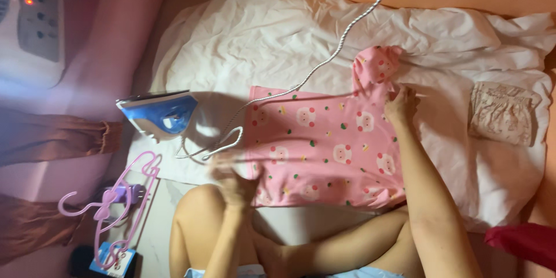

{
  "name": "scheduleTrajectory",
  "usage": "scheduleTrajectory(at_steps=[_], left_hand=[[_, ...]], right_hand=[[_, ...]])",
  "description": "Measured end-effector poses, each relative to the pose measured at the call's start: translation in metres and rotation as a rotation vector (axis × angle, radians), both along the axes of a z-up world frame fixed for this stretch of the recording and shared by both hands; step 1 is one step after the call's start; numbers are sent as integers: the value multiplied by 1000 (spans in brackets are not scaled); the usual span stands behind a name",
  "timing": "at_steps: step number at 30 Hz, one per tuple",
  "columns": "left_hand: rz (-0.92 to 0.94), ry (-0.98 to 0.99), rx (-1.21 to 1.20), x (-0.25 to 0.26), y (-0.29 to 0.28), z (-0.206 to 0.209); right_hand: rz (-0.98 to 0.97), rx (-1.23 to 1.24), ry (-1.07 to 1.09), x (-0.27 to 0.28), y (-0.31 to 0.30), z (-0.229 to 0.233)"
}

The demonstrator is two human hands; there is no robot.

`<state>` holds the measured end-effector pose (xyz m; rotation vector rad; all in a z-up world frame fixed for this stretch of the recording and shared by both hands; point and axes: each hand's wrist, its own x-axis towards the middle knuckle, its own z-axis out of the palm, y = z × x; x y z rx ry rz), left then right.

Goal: The person irons a pink patterned shirt on a white surface by hand using an iron, spreading the garment out and pressing different sections.

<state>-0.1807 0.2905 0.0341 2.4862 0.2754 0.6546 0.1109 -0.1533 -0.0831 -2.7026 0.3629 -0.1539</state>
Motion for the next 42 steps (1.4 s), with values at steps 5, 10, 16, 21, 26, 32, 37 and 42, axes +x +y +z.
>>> scheduleTrajectory(at_steps=[5,10,16,21,26,32,37,42], left_hand=[[-341,-71,-51,68,-47,-22],[242,52,226,161,-19,-59],[247,-57,-68,216,6,-75],[99,-286,-327,268,-12,-37],[40,-19,-357,314,-25,-23],[-30,107,58,245,-16,-57],[29,566,51,113,-24,-57],[-23,350,-31,88,-11,-96]], right_hand=[[246,150,47,26,-18,1],[245,417,380,19,-34,43],[310,593,81,13,-50,92],[179,582,-79,40,-58,147],[206,386,-260,88,-66,99],[24,-81,-141,31,-85,-11],[-90,-183,360,-111,-90,-22],[-118,291,33,-191,-34,-9]])
